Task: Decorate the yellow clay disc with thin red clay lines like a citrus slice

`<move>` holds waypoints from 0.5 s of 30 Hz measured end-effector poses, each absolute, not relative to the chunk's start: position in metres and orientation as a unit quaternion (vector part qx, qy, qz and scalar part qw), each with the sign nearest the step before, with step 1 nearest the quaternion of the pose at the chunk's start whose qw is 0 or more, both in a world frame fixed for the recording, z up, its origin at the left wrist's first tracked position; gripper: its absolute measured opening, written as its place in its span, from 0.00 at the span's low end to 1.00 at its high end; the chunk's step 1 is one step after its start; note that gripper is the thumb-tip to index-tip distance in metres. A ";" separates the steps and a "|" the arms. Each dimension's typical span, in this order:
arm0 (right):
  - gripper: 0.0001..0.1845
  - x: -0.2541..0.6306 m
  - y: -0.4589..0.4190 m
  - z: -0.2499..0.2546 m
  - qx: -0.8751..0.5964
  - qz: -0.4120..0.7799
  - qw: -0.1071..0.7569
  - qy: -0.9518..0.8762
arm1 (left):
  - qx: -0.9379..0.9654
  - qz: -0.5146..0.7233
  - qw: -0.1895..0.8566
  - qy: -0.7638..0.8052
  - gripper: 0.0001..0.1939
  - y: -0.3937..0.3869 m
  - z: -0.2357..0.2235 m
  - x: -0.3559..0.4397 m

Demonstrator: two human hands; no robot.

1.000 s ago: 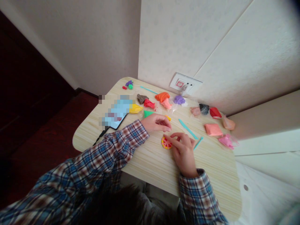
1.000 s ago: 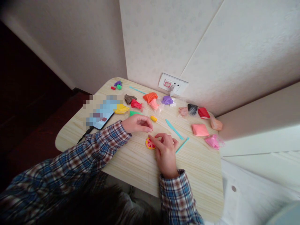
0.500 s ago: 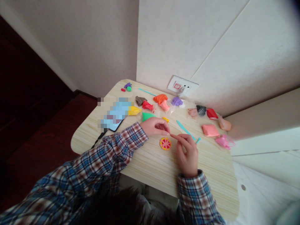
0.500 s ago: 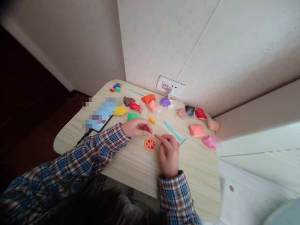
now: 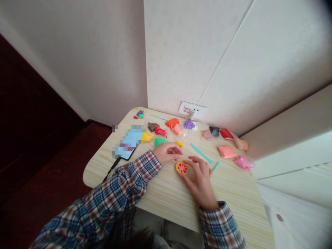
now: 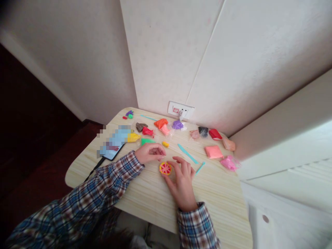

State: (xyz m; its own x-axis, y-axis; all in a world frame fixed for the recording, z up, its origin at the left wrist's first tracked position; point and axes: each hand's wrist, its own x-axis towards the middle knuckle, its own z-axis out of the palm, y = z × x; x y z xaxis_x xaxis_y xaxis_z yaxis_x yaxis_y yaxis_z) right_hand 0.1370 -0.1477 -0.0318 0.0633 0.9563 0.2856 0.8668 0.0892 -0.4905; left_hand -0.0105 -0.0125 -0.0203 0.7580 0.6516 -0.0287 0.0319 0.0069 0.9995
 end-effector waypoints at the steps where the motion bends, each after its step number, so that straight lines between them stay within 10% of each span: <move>1: 0.18 0.138 -0.147 -0.030 -0.668 0.072 0.305 -0.675 | 0.652 0.238 0.672 0.258 0.11 -0.012 -0.019 -0.011; 15: 0.18 0.155 -0.133 -0.015 -0.630 -0.016 0.319 -0.708 | 0.643 0.274 0.652 0.295 0.23 -0.005 -0.019 -0.017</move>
